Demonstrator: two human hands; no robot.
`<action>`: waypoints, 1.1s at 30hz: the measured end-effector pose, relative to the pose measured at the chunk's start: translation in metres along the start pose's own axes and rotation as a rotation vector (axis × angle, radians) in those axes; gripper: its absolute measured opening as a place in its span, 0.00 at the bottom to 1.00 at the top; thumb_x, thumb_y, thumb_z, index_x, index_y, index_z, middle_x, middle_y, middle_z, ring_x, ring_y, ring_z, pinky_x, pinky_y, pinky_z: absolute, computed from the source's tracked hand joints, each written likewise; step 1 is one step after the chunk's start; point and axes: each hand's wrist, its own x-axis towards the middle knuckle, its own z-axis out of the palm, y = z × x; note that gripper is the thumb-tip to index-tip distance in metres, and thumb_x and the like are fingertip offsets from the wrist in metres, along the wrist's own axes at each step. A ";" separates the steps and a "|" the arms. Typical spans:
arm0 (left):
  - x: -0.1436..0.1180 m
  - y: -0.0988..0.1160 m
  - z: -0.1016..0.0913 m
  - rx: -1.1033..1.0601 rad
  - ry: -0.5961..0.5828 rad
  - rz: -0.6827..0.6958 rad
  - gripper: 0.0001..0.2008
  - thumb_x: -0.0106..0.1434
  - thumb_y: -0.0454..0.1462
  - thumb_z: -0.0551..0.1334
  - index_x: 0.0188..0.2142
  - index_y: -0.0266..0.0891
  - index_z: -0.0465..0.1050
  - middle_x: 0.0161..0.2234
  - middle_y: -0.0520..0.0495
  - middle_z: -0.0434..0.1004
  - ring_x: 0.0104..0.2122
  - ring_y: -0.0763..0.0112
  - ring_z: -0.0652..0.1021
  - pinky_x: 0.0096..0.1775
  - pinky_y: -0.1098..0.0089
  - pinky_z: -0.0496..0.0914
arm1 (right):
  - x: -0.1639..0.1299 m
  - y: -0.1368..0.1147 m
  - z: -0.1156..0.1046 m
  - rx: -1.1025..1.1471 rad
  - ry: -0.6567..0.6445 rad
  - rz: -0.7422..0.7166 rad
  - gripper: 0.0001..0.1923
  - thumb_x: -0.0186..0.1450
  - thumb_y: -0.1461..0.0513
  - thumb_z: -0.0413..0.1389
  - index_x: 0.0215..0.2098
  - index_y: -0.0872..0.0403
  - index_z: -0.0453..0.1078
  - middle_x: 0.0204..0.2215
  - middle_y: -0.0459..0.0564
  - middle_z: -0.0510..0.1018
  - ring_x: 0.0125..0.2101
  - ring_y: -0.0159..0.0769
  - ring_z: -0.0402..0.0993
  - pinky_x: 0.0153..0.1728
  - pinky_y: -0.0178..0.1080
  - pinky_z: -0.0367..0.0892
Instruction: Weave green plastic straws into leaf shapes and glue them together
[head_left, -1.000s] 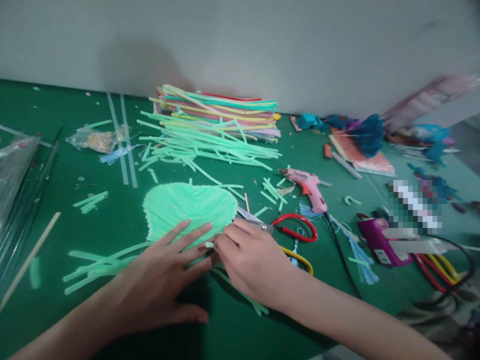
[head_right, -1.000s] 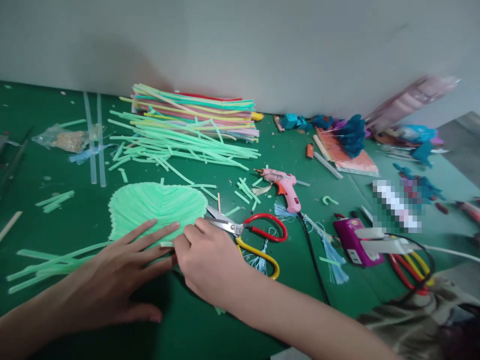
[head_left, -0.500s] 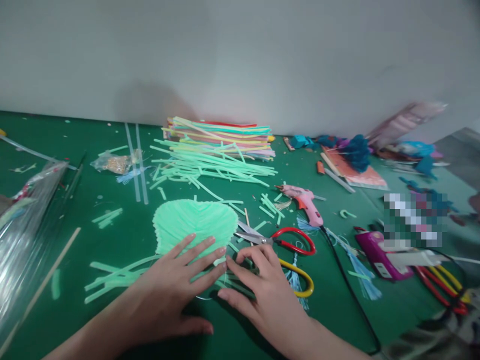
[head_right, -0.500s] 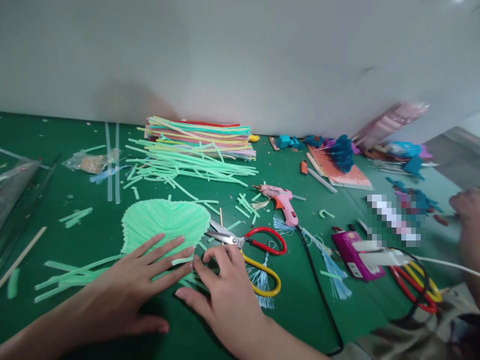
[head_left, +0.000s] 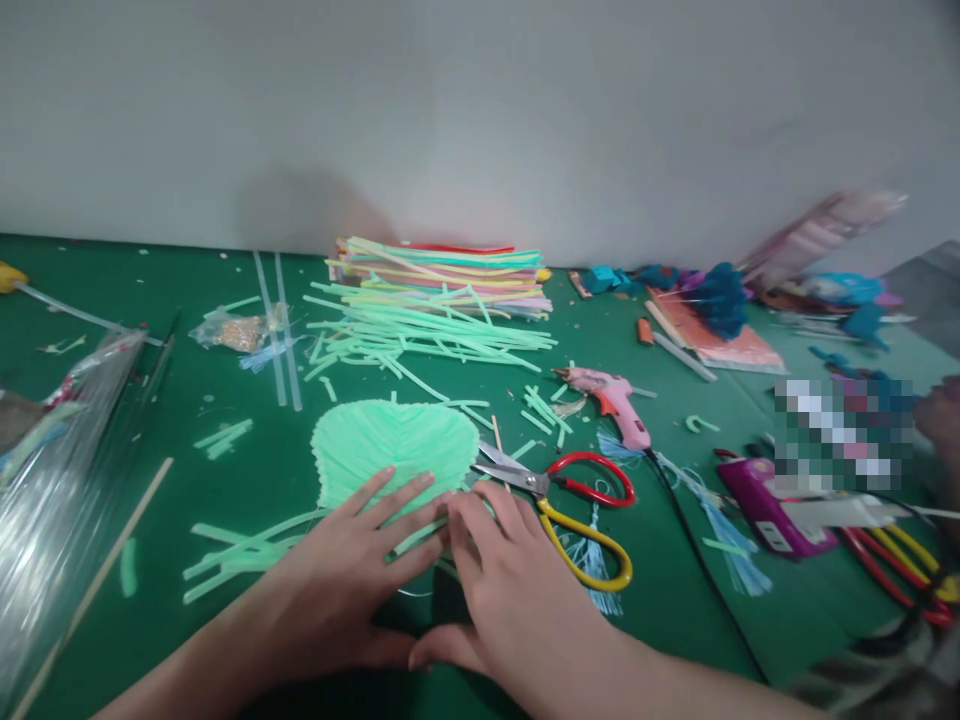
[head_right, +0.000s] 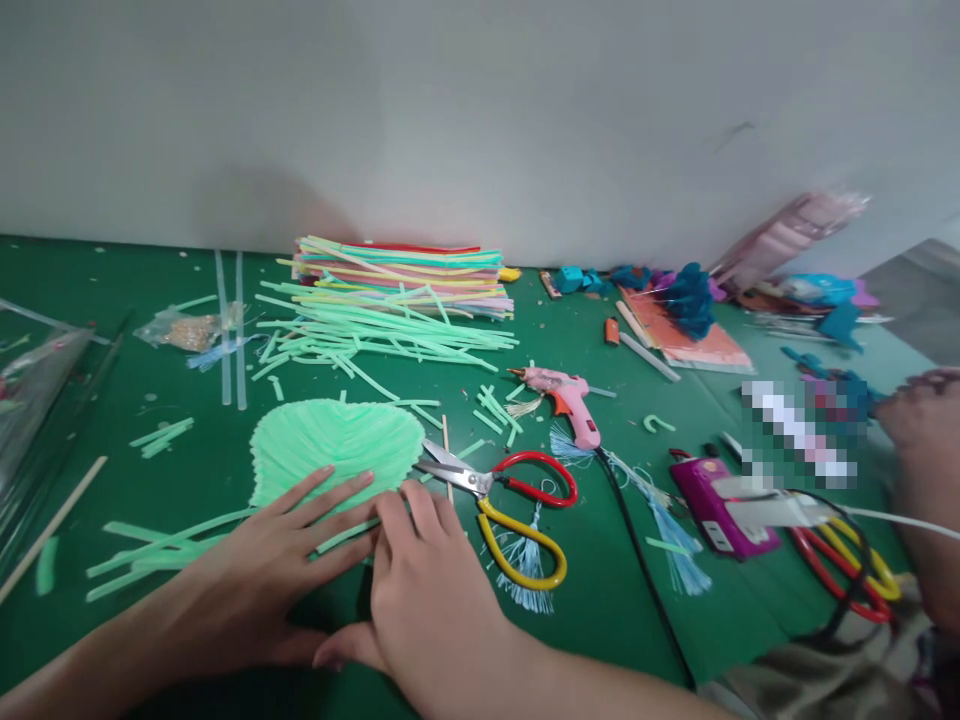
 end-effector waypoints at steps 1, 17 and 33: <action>-0.001 0.001 -0.003 -0.005 0.005 0.011 0.42 0.56 0.56 0.63 0.65 0.43 0.56 0.66 0.40 0.58 0.66 0.47 0.55 0.62 0.41 0.51 | 0.000 0.003 -0.004 0.015 -0.034 0.015 0.40 0.52 0.36 0.59 0.43 0.62 0.76 0.42 0.60 0.75 0.46 0.54 0.67 0.45 0.51 0.68; -0.089 -0.017 -0.033 0.047 0.149 -0.573 0.12 0.68 0.44 0.53 0.38 0.45 0.73 0.37 0.48 0.77 0.36 0.66 0.79 0.39 0.68 0.73 | 0.000 0.024 -0.004 -0.094 0.024 -0.209 0.08 0.60 0.72 0.55 0.35 0.56 0.72 0.29 0.50 0.75 0.32 0.42 0.69 0.44 0.51 0.64; -0.075 0.036 0.004 0.065 0.263 -0.536 0.12 0.70 0.39 0.48 0.45 0.44 0.68 0.36 0.45 0.79 0.32 0.63 0.81 0.29 0.65 0.75 | 0.022 0.034 -0.006 0.102 0.085 -0.304 0.16 0.67 0.69 0.51 0.51 0.61 0.72 0.46 0.60 0.78 0.51 0.46 0.71 0.52 0.48 0.70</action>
